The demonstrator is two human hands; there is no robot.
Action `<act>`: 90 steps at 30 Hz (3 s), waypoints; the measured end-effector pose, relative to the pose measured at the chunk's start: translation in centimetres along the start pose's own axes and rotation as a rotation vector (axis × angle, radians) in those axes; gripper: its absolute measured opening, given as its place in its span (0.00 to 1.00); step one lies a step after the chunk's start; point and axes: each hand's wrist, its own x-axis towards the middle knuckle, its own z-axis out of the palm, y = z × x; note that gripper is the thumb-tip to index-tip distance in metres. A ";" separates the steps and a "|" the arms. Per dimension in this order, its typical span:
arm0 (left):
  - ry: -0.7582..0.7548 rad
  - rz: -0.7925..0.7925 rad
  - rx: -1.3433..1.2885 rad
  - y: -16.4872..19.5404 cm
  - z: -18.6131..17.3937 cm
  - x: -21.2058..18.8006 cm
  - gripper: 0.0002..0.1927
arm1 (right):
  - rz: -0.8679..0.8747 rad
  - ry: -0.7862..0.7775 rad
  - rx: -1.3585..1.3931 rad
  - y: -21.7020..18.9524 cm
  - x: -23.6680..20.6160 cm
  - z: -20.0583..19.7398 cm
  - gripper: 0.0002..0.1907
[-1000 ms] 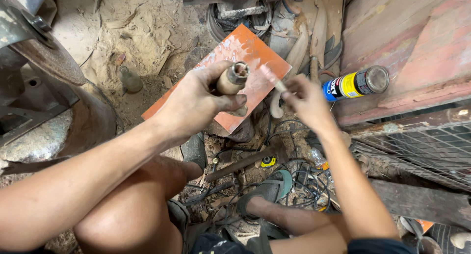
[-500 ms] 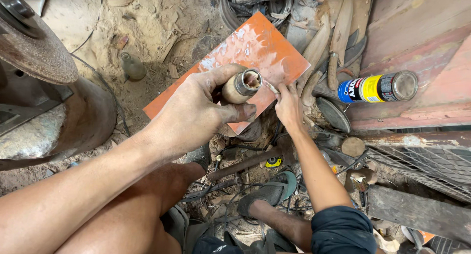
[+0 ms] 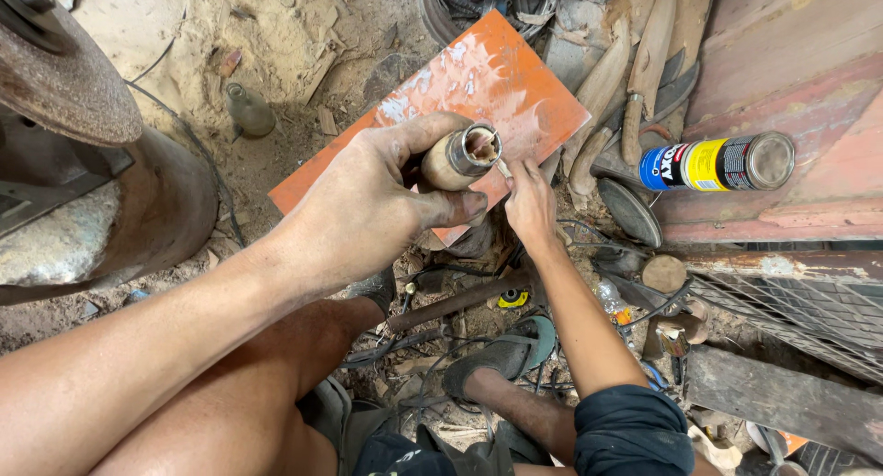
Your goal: The person mixes a pink paste on an orange tile, then inserts a metal ferrule into a wooden handle. They repeatedly tap the ferrule to seat it and apply the paste into the handle's opening using a small tool.
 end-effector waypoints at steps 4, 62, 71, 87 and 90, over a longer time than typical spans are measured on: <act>-0.012 0.047 -0.004 0.1 0.1 0.0 0.18 | -0.005 -0.011 -0.008 -0.6 -0.3 0.4 0.10; 0.028 -0.016 -0.164 0.3 0.6 -0.1 0.17 | 0.588 -0.311 0.818 -1.9 1.6 -8.3 0.13; 0.045 -0.034 -0.138 0.0 0.8 0.1 0.17 | 0.585 -0.267 0.949 -1.4 1.2 -6.6 0.10; 0.056 -0.153 -0.197 -2.7 1.2 1.3 0.17 | 0.460 -0.251 1.047 -4.6 2.4 -15.7 0.07; 0.057 -0.212 -0.196 -3.3 1.8 1.7 0.17 | 0.396 -0.186 0.915 -7.2 2.2 -19.9 0.08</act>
